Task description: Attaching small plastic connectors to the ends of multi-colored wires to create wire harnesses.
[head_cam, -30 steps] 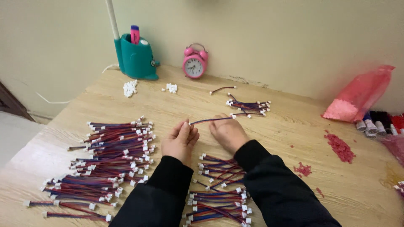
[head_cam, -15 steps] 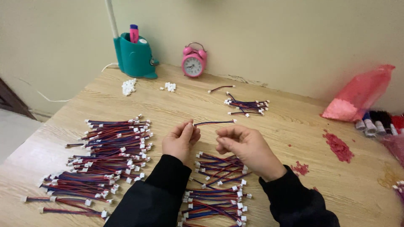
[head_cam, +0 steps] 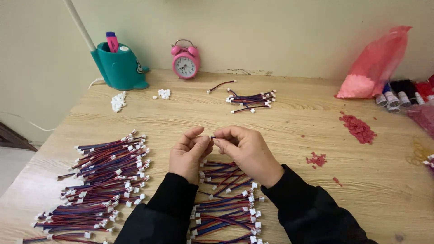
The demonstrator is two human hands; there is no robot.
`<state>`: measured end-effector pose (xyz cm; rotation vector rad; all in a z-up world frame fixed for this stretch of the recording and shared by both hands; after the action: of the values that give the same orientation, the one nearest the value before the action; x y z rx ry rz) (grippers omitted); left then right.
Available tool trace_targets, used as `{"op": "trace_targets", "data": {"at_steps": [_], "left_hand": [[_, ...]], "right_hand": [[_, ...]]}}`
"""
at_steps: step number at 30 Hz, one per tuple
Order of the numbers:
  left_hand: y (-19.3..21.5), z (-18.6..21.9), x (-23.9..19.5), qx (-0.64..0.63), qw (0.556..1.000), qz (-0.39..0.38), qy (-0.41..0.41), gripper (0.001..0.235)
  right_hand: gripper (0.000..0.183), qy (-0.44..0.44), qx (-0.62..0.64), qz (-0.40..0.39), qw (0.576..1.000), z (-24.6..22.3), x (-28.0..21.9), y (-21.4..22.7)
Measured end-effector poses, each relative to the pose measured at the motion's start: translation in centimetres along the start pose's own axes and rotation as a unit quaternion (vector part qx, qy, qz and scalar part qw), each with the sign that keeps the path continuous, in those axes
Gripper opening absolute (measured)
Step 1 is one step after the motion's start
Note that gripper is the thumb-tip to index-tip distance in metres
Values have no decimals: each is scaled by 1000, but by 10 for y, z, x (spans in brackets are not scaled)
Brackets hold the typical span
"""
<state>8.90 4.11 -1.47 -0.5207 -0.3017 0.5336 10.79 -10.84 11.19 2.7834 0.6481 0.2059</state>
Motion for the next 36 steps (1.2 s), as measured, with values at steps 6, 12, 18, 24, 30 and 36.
{"op": "trace_targets", "data": {"at_steps": [6,12,18,24,30,36], "left_hand": [[-5,6,-3,12,1000,-12,-3,34],[-9,6,-2,11,999,-40,-8,35],[-3,-7,0,7,998,-55,3,37],[-6,-2,0,0,998,-58,-4,38],[-2,-3,2,-10,999,-50,-13,38],[1,0,7,-32,998,-39,-29,37]], "right_hand": [[16,132,-169,73,974,-22,-7,5],[12,167,-191,94,963,-14,-4,3],[6,200,-176,67,962,-27,-7,4],[7,187,-145,56,970,-19,-3,2],[4,166,-135,62,975,-22,-10,-6],[6,143,-105,31,984,-26,-9,-6]]}}
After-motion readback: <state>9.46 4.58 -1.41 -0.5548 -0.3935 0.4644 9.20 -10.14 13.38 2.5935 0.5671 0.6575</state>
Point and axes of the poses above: each hand's wrist, its own x-axis towards the middle knuckle, its own y-axis out of the back of the hand, z = x × y, the point moved 9 cm from there along x, towards the middle knuckle, and after that the axes turned 10 degrees about -y, right-handed, at the moved point
